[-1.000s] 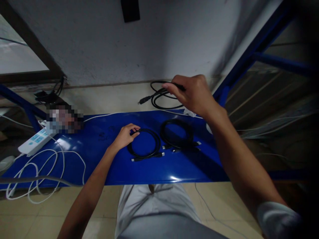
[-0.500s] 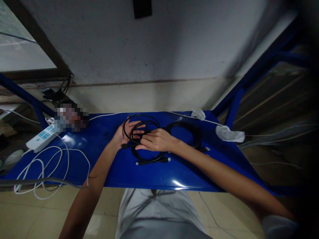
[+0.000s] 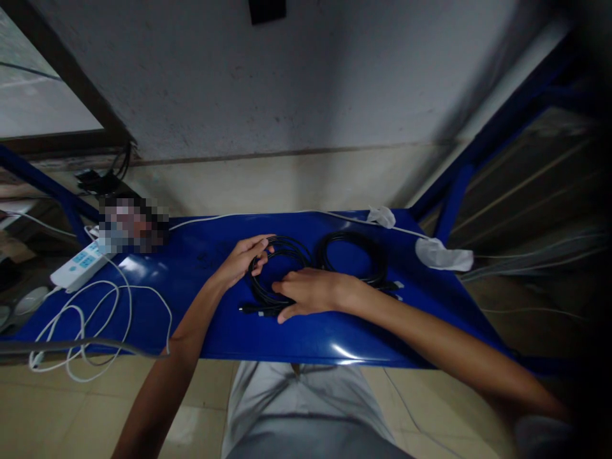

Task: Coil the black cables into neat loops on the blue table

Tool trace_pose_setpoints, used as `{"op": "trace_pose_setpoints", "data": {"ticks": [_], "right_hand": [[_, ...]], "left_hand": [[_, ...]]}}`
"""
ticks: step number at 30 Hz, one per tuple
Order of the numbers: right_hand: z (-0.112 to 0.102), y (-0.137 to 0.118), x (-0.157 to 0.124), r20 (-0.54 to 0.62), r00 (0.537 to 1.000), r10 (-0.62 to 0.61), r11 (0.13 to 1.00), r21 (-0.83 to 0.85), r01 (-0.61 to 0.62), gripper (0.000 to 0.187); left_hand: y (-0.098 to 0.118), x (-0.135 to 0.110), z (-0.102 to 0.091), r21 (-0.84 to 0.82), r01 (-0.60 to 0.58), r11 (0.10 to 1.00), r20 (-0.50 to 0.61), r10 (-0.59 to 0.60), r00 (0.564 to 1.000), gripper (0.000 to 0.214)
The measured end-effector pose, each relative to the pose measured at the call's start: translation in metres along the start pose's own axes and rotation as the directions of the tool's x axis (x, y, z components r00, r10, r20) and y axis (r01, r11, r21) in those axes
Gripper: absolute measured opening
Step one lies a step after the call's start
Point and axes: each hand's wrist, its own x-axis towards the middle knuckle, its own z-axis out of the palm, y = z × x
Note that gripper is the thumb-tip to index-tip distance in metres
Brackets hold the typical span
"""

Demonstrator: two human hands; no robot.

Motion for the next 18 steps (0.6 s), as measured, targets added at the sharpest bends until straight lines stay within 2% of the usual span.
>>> {"op": "trace_pose_setpoints", "data": {"ticks": [2,5,7,9,11,14,16,18], "right_hand": [[-0.008,0.004,-0.005,0.054,0.998,0.013,0.998,0.058,-0.017,0.059],[-0.034,0.011,-0.011,0.074,0.997,-0.022,0.986,0.166,0.010,0.054],[-0.058,0.017,-0.008,0.001,0.998,-0.059,0.966,0.253,0.057,0.047],[-0.079,0.023,0.006,-0.093,0.990,-0.101,0.932,0.340,0.127,0.033],[-0.094,0.029,0.033,-0.166,0.981,-0.098,0.923,0.353,0.152,0.023],[-0.100,0.037,0.091,-0.240,0.971,-0.009,0.981,0.185,0.055,0.012],[-0.096,0.039,0.135,-0.220,0.974,0.050,0.997,0.071,-0.036,0.010],[-0.091,0.040,0.175,-0.158,0.985,0.073,0.997,0.033,-0.069,0.017]], "left_hand": [[-0.003,0.001,0.001,0.044,-0.017,0.999,-0.001,0.017,1.000,0.061],[-0.007,0.003,0.001,0.127,-0.037,0.991,-0.020,0.039,0.999,0.064],[-0.010,0.004,0.001,0.205,-0.066,0.977,-0.020,0.072,0.997,0.060],[-0.013,0.005,0.000,0.262,-0.119,0.958,-0.021,0.129,0.991,0.046],[-0.016,0.007,0.001,0.273,-0.160,0.949,-0.037,0.177,0.984,0.039],[-0.019,0.010,0.000,0.264,-0.166,0.950,-0.035,0.181,0.983,0.045],[-0.022,0.013,-0.003,0.273,-0.163,0.948,-0.004,0.171,0.985,0.047],[-0.025,0.015,-0.007,0.287,-0.174,0.942,0.016,0.177,0.984,0.049]]}}
